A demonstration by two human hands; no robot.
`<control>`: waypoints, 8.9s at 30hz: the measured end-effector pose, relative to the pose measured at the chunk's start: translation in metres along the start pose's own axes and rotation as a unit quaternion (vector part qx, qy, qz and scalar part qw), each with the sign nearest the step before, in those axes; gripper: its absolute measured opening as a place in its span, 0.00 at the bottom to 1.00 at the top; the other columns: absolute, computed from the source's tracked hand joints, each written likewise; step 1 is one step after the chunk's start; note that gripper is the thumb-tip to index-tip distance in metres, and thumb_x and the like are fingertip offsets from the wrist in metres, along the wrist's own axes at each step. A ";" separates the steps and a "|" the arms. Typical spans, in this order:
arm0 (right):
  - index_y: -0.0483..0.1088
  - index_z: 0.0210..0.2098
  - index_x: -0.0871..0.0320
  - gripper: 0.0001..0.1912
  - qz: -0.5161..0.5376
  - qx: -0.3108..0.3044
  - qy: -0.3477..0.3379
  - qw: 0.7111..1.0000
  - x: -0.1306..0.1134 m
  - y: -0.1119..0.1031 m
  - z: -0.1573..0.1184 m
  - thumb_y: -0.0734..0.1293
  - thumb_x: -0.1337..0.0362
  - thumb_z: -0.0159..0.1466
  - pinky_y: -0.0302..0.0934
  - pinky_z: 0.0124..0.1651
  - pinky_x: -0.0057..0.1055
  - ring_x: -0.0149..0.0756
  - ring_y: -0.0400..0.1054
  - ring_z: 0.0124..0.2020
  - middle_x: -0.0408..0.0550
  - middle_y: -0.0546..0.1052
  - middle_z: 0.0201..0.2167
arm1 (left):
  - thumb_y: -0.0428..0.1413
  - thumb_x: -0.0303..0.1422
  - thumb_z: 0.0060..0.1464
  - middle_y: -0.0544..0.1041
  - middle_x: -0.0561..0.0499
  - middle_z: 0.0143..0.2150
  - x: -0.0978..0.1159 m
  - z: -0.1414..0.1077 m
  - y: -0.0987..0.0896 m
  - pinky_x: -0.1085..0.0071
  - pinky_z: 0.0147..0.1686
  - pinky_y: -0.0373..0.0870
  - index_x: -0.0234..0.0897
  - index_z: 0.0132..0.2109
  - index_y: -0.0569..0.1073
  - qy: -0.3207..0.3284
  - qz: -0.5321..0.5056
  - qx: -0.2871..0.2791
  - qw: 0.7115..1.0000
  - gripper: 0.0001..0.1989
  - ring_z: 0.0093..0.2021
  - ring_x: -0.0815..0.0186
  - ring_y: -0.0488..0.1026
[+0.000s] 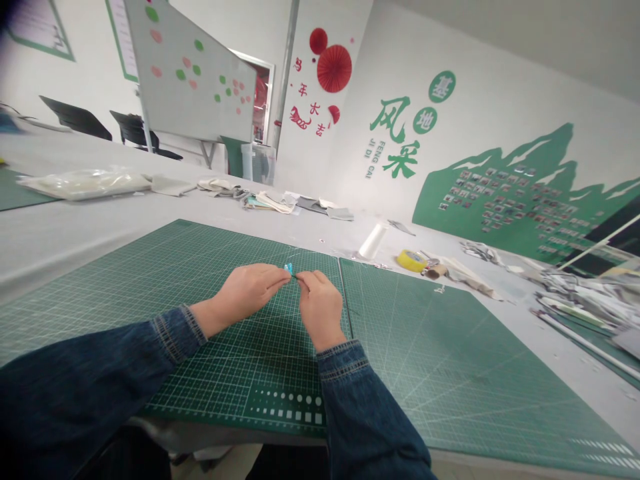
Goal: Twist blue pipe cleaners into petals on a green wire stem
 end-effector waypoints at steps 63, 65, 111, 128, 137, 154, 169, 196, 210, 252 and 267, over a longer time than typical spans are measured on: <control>0.78 0.33 0.53 0.07 0.239 -0.058 0.008 0.969 -0.005 0.006 0.003 0.68 0.70 0.60 0.59 0.37 0.31 0.34 0.68 0.32 0.42 0.76 0.29 | 0.58 0.36 0.55 0.82 0.53 0.39 -0.058 0.008 0.012 0.69 0.46 0.67 0.42 0.36 0.81 -0.196 -0.350 -0.028 0.915 0.07 0.43 0.63 0.76; 0.78 0.32 0.53 0.06 0.309 -0.054 0.065 0.947 0.002 0.009 0.004 0.69 0.69 0.57 0.59 0.37 0.32 0.35 0.68 0.32 0.42 0.76 0.29 | 0.58 0.36 0.54 0.82 0.51 0.38 -0.060 0.006 0.020 0.68 0.44 0.68 0.39 0.37 0.81 -0.222 -0.389 -0.041 0.893 0.09 0.41 0.62 0.76; 0.76 0.33 0.54 0.07 0.203 -0.052 -0.015 0.978 -0.015 0.002 0.003 0.66 0.70 0.61 0.59 0.34 0.30 0.34 0.66 0.30 0.42 0.72 0.27 | 0.56 0.34 0.55 0.82 0.53 0.37 -0.060 0.008 0.012 0.70 0.40 0.68 0.41 0.36 0.81 -0.180 -0.289 -0.037 0.940 0.09 0.39 0.64 0.75; 0.77 0.38 0.56 0.10 0.218 0.077 0.111 0.966 0.020 -0.005 0.002 0.65 0.67 0.60 0.62 0.35 0.33 0.36 0.68 0.31 0.45 0.75 0.30 | 0.55 0.34 0.57 0.82 0.53 0.34 -0.027 0.004 0.026 0.70 0.39 0.70 0.39 0.34 0.80 -0.134 -0.347 -0.093 0.924 0.09 0.35 0.64 0.77; 0.77 0.37 0.54 0.11 0.041 0.059 0.033 0.997 0.012 -0.004 0.001 0.62 0.70 0.63 0.61 0.39 0.34 0.39 0.69 0.35 0.47 0.76 0.33 | 0.51 0.33 0.63 0.80 0.53 0.35 0.003 0.003 -0.006 0.70 0.38 0.66 0.40 0.39 0.78 0.038 -0.078 -0.004 0.996 0.10 0.38 0.65 0.73; 0.77 0.37 0.53 0.11 0.133 -0.065 -0.066 0.987 -0.014 0.007 -0.002 0.63 0.71 0.65 0.60 0.38 0.31 0.35 0.68 0.34 0.44 0.72 0.30 | 0.55 0.36 0.59 0.81 0.53 0.40 -0.053 0.010 0.000 0.70 0.43 0.66 0.42 0.38 0.80 -0.143 -0.231 -0.003 0.962 0.09 0.42 0.64 0.75; 0.76 0.39 0.56 0.09 0.268 0.075 0.123 0.953 0.021 -0.001 0.000 0.66 0.66 0.60 0.61 0.36 0.33 0.36 0.68 0.32 0.45 0.76 0.31 | 0.56 0.34 0.57 0.82 0.53 0.35 -0.025 0.004 0.030 0.72 0.40 0.68 0.39 0.36 0.80 -0.158 -0.358 -0.115 0.913 0.09 0.37 0.66 0.76; 0.76 0.36 0.54 0.10 0.139 -0.064 -0.060 0.986 -0.012 0.008 0.000 0.64 0.72 0.64 0.59 0.37 0.31 0.35 0.67 0.33 0.44 0.72 0.30 | 0.56 0.35 0.56 0.82 0.54 0.38 -0.055 0.008 0.007 0.71 0.43 0.67 0.42 0.36 0.80 -0.183 -0.286 -0.022 0.940 0.08 0.41 0.64 0.76; 0.76 0.38 0.56 0.09 0.250 0.060 0.119 0.959 0.018 -0.002 0.000 0.65 0.67 0.60 0.62 0.36 0.34 0.36 0.69 0.32 0.45 0.77 0.31 | 0.56 0.33 0.55 0.82 0.52 0.36 -0.025 0.004 0.029 0.68 0.43 0.71 0.38 0.34 0.80 -0.171 -0.397 -0.093 0.897 0.08 0.39 0.63 0.77; 0.76 0.30 0.55 0.02 0.324 -0.026 0.080 0.942 0.002 0.003 0.004 0.69 0.65 0.57 0.61 0.36 0.32 0.35 0.67 0.30 0.42 0.74 0.27 | 0.54 0.34 0.55 0.82 0.52 0.34 -0.051 0.006 0.023 0.70 0.38 0.71 0.36 0.37 0.80 -0.177 -0.371 -0.071 0.909 0.11 0.35 0.64 0.76; 0.74 0.33 0.56 0.04 0.226 0.082 0.119 0.963 0.019 0.000 0.001 0.66 0.68 0.59 0.62 0.37 0.34 0.37 0.69 0.32 0.45 0.76 0.30 | 0.52 0.33 0.63 0.80 0.52 0.34 0.011 0.006 -0.009 0.70 0.38 0.67 0.40 0.38 0.78 0.027 -0.084 -0.006 0.996 0.10 0.38 0.64 0.73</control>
Point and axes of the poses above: each hand's wrist, its own z-axis towards the middle knuckle, its own y-axis out of the palm, x = y × z, the point moved 6 cm from there along z, towards the middle knuckle
